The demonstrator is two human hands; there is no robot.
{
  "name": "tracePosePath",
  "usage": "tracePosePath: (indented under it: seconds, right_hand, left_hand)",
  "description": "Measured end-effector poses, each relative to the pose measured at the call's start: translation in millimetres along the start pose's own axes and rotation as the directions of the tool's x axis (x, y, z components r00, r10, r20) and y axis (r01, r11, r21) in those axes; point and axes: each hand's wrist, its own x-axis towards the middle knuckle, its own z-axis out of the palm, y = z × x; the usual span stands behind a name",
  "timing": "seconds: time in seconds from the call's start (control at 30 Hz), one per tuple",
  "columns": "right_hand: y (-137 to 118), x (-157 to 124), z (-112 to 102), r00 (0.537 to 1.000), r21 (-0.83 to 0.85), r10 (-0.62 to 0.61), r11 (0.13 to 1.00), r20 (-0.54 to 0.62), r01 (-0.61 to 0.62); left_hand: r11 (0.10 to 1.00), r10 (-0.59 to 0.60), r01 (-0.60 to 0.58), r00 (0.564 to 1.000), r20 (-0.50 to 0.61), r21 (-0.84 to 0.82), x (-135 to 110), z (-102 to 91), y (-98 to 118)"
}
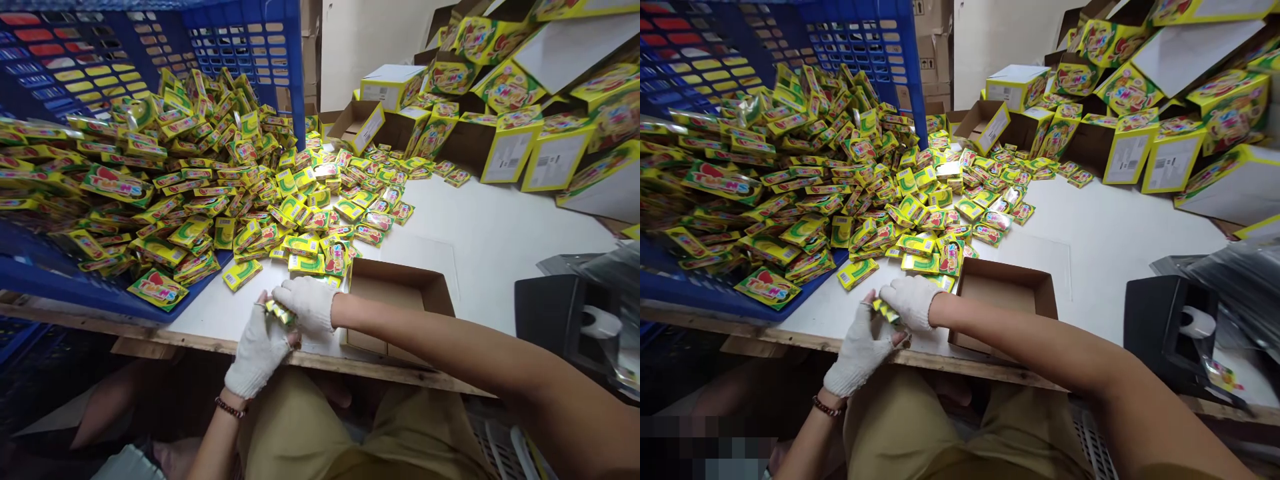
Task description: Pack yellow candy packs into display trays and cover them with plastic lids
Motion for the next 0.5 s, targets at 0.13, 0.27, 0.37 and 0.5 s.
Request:
tracePosePath:
  seconds: [0.13, 0.27, 0.37, 0.5]
  right_hand:
    - [8, -2, -8, 0.994, 0.462, 0.107, 0.883, -0.024, -0.084]
    - [18, -6, 5, 0.992, 0.395, 0.108, 0.916, -0.072, -0.071]
    - [17, -6, 16, 0.975, 0.177, -0.068, 0.978, -0.213, 0.107]
    - [3, -2, 15, 0.929, -0.246, -0.268, 0.947, -0.253, 0.207]
  left_hand:
    - [0.954, -0.015, -0.004, 0.998, -0.060, -0.301, 3, -4.9, 4]
    - [0.985, 0.028, -0.033, 0.999, -0.030, -0.172, 10, 0.8, 6]
    - [0.998, 0.054, -0.053, 0.997, -0.056, 0.029, 12, 7.1, 8]
    - [0.977, -0.066, 0.069, 0.998, -0.025, 0.203, 13, 9.3, 15]
